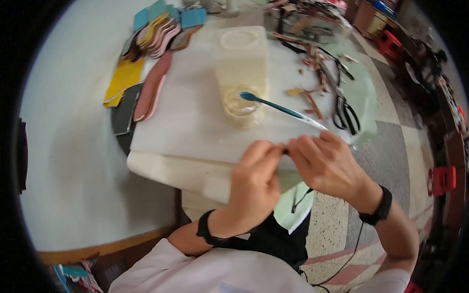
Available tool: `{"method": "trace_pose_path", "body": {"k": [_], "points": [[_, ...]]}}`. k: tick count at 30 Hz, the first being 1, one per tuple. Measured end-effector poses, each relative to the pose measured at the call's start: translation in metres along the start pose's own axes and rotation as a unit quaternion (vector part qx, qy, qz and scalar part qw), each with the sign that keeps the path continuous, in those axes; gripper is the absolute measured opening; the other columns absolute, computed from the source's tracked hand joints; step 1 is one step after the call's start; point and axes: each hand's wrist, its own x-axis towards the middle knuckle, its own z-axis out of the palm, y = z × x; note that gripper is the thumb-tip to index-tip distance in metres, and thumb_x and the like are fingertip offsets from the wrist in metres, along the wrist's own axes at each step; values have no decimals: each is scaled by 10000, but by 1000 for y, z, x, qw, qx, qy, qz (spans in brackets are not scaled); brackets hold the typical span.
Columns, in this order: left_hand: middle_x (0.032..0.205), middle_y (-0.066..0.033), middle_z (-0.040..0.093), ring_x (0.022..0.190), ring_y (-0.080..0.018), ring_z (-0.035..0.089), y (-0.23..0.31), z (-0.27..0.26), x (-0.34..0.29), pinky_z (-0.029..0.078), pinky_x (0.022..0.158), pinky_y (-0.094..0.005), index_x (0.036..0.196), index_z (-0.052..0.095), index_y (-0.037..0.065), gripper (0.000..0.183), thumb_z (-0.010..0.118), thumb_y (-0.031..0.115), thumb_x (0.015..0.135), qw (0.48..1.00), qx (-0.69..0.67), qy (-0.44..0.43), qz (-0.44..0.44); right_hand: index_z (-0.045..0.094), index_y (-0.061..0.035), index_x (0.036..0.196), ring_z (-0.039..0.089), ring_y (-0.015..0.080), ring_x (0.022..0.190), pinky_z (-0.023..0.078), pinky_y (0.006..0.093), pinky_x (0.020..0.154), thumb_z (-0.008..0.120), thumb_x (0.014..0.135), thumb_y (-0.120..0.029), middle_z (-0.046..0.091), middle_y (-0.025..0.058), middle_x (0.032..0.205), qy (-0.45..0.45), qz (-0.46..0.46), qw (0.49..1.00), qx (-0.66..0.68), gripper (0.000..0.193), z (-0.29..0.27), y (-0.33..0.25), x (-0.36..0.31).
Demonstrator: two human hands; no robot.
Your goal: Applying black lining or tape to shoe insoles and organizing components.
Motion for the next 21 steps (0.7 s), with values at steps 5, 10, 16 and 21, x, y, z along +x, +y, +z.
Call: {"method": "trace_pose_path", "body": {"k": [5,10,16,21], "points": [[914,-157,548,761,-325,565,-5,-11,7,462,624,-353,1037,589,-81,390,516,-152,660,998,9,52,31,624,7,903,512,142,590,372,269,537,661,668,-103,495,23,755,19,53,996,-76,262,-13,-4,4],[901,-123,570,695,-246,564,0,-24,3,456,599,-296,1041,616,-68,342,543,-130,713,997,-27,43,-54,645,14,960,538,171,606,410,284,548,723,686,-59,564,62,770,145,199,967,-64,294,-54,-14,-15],[907,-122,585,733,-230,580,5,-30,4,461,631,-271,1049,627,-62,333,566,-104,724,997,-37,57,-48,629,40,930,523,171,597,400,272,533,638,756,88,589,104,775,310,406,859,-21,181,-47,-53,-60],[904,-56,581,646,-88,479,13,-29,9,359,512,-209,1081,630,-50,332,591,-63,751,986,-118,48,-108,486,-10,1190,515,193,907,398,329,760,614,809,8,552,134,1041,431,412,794,118,402,-4,-80,-65]]}}
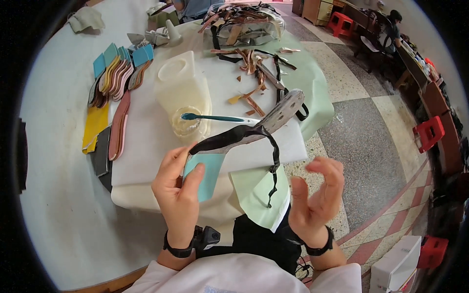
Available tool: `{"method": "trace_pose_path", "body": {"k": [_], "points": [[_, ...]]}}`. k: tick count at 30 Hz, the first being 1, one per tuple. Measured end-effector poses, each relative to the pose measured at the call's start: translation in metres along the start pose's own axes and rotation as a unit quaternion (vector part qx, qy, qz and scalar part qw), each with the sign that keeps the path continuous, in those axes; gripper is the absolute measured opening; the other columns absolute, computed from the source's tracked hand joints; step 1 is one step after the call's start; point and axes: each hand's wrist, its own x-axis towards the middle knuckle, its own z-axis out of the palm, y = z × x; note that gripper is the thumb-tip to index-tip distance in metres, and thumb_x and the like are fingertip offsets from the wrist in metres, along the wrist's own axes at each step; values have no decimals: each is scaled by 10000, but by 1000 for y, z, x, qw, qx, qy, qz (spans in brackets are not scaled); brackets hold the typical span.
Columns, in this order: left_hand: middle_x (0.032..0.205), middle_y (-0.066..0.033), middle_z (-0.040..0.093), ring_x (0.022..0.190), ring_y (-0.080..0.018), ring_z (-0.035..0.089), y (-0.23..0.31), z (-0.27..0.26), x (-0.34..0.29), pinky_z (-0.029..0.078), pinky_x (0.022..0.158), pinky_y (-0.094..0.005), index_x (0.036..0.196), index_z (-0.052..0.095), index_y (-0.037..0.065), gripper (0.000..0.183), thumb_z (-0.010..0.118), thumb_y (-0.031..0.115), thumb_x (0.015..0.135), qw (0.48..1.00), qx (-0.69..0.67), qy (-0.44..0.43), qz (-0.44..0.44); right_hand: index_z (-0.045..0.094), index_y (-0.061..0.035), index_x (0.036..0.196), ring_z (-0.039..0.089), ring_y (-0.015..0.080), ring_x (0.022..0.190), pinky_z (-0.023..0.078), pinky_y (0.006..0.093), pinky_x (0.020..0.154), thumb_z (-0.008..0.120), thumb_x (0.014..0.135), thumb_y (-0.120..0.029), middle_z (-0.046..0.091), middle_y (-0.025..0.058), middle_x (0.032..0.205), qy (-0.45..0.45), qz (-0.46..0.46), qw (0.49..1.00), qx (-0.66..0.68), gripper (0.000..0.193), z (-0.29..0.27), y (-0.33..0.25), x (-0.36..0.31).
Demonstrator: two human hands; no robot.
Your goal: Applying black lining or tape to shoe insoles and organizing components.
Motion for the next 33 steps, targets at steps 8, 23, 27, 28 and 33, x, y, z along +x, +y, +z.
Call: {"method": "trace_pose_path", "body": {"k": [8,23,27,28,33], "points": [[929,-41,582,636,-60,437,17,-1,-3,313,496,-193,1085,634,-39,331,599,-48,756,1000,16,-15,4,358,-77,1322,440,225,1212,329,341,989,656,801,-125,463,153,1296,0,349,813,466,602,-11,27,36],[943,-83,593,711,-93,512,20,-15,-4,373,571,-184,1062,638,-56,318,607,-69,746,995,68,-62,41,251,-33,1395,517,270,1136,336,432,994,835,592,-105,570,131,1116,-277,-4,951,137,995,-31,38,94],[925,-64,597,650,-67,463,19,-16,-6,335,535,-181,1064,642,-40,326,616,-66,741,995,56,-81,36,277,-18,1364,524,225,1019,353,403,934,800,607,-47,579,84,934,-312,-3,941,134,920,-27,34,97],[920,-62,596,643,-65,455,18,-16,-7,327,532,-179,1060,644,-41,321,616,-67,741,995,47,-82,30,277,-10,1355,512,211,971,345,391,914,793,614,-57,565,65,857,-315,15,939,137,904,-26,31,97],[971,-66,569,773,-84,507,12,-17,-11,421,623,-188,1187,581,-8,440,595,-77,753,992,-43,-116,-35,247,47,1316,460,191,839,326,348,858,750,603,-14,523,38,746,-345,35,927,146,874,-24,28,104]]}}
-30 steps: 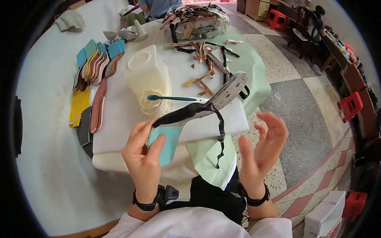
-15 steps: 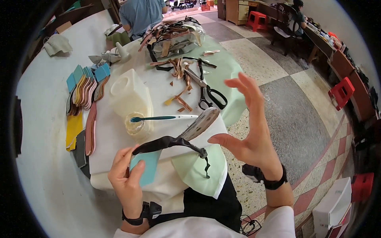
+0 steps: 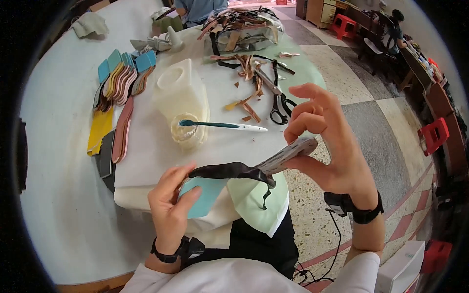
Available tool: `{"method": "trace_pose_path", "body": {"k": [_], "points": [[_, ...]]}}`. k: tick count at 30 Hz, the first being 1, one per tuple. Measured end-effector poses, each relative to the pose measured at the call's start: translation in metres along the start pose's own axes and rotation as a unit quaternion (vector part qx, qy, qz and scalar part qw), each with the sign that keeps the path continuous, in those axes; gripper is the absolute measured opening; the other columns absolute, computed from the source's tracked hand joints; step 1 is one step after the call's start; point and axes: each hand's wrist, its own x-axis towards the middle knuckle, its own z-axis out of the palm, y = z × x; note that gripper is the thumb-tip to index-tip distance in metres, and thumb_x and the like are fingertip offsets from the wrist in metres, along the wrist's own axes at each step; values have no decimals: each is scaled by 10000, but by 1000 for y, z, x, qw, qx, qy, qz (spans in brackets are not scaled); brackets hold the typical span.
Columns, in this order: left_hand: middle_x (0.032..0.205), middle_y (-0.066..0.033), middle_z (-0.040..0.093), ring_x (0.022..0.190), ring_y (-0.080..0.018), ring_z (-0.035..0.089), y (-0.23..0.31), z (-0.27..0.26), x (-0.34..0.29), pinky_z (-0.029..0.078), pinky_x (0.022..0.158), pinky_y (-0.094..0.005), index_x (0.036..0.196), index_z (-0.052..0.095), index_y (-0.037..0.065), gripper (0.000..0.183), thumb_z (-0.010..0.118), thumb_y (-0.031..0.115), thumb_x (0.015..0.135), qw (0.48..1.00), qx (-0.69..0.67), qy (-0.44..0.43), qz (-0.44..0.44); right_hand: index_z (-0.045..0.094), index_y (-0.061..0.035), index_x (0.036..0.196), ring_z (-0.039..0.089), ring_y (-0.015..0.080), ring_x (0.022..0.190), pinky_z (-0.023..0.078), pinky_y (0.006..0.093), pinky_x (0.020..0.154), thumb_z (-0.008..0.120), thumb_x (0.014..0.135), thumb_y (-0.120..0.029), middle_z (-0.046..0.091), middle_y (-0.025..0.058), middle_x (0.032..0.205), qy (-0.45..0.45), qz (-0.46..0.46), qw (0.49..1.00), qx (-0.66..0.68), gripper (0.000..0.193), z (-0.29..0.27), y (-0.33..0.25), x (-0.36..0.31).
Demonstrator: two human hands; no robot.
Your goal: Applying black lining or tape to shoe insoles and organizing components.
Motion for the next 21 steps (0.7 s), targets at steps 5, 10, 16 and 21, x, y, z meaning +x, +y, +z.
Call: {"method": "trace_pose_path", "body": {"k": [5,10,16,21], "points": [[1121,-85,512,995,-131,515,-10,-3,1,482,738,-219,1271,509,18,567,508,-116,719,990,-107,-83,-30,227,-31,1392,526,203,900,415,375,831,696,597,110,466,149,1222,-65,-51,996,-18,934,-8,-2,11],[1183,-97,485,1060,-165,509,-16,-14,11,426,820,-261,1202,535,-6,519,486,-114,697,973,-117,-196,-37,276,-8,1353,546,198,915,429,352,815,666,596,119,475,130,1208,-106,-68,989,-79,860,-7,-14,23],[1118,-125,568,1032,-176,547,-18,-12,22,427,845,-277,1105,602,-38,295,573,-49,812,974,-112,-197,-13,363,-2,1272,591,195,881,446,312,767,657,613,113,491,111,1142,-119,-56,988,-79,730,2,-25,33],[1070,-161,645,966,-199,619,-23,-7,29,471,840,-268,1074,633,-51,245,602,-20,834,982,-37,-173,66,357,11,1242,572,191,884,417,332,827,665,640,56,491,109,1093,-115,-35,989,-82,678,6,-29,37]]}}
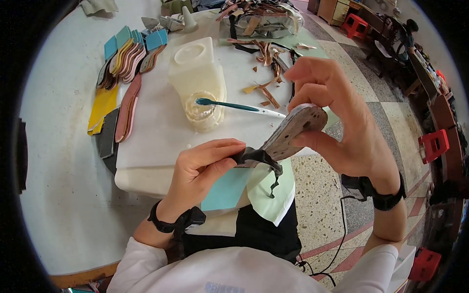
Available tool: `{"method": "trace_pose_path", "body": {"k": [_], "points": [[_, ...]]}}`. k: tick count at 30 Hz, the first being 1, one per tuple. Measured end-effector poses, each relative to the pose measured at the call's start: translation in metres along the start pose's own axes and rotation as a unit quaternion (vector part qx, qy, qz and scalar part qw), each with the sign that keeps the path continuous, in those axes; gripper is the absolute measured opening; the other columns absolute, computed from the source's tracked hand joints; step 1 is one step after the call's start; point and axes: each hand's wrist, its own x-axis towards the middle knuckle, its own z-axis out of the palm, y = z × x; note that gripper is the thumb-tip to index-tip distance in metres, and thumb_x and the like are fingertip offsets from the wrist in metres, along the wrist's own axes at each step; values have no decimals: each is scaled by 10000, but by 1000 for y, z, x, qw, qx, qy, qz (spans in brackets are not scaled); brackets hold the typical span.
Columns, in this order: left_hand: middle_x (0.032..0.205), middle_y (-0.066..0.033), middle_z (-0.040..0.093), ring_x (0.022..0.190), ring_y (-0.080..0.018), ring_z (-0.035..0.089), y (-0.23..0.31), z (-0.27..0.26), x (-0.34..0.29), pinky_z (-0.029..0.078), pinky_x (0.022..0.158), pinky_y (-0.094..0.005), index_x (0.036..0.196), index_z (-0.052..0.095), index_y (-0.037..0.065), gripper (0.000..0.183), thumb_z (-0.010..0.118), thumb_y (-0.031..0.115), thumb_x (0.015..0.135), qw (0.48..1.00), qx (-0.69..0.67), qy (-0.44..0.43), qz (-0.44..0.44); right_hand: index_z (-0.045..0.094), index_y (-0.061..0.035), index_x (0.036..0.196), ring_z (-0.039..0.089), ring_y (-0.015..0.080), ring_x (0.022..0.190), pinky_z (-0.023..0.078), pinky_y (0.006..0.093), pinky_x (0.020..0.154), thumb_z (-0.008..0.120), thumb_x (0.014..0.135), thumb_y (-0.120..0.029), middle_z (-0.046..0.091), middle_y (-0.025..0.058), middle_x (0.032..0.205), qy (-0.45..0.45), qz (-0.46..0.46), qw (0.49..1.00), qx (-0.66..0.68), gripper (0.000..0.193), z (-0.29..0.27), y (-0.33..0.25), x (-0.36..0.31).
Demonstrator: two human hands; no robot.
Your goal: Applying black lining or tape to shoe insoles and organizing components.
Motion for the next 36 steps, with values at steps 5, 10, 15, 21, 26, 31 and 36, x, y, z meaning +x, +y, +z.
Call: {"method": "trace_pose_path", "body": {"k": [5,10,15,21,26,31,36], "points": [[1006,-171,669,790,-226,680,-14,7,8,529,671,-286,1065,645,-10,277,658,-23,788,993,53,24,106,371,34,1189,512,187,932,362,378,968,720,687,-88,462,106,1065,2,14,1000,-2,623,-2,1,1],[998,-162,667,805,-252,673,-22,13,9,525,700,-282,1063,625,-25,275,630,-47,789,991,58,5,117,486,26,1079,522,199,950,418,358,875,713,674,-83,443,107,1116,-1,-10,999,-51,477,-5,-2,3],[956,-180,659,747,-305,665,-20,18,11,532,630,-305,1061,593,-35,284,633,-48,780,981,110,-11,160,541,19,995,541,196,895,434,331,810,697,618,-4,455,119,1155,-22,47,998,-18,409,-13,-16,6],[986,-187,662,774,-300,669,-3,9,12,543,659,-305,1063,599,-53,307,591,-75,756,945,209,-25,251,450,29,1180,557,188,864,435,331,808,716,540,58,545,101,1058,-75,3,997,-25,694,-26,-28,8],[1023,-210,620,702,-291,653,10,-6,12,533,520,-318,1053,574,-85,337,603,-81,718,902,316,-45,292,324,17,1312,559,240,1027,379,408,932,772,572,-24,596,125,1055,-45,-57,997,20,866,-30,-25,4],[1044,-228,610,673,-263,651,20,-20,1,518,483,-294,1030,588,-94,325,594,-73,706,829,468,-36,304,192,-15,1389,384,354,1291,154,528,1087,764,687,-401,509,230,1276,11,-136,982,133,984,-21,1,2],[1022,-240,613,703,-288,658,24,-28,-2,536,533,-322,1025,584,-104,326,584,-92,699,849,446,-12,283,136,-37,1430,230,337,1373,22,474,1120,504,805,-644,432,185,1374,71,-115,908,397,946,2,12,-10]]}}
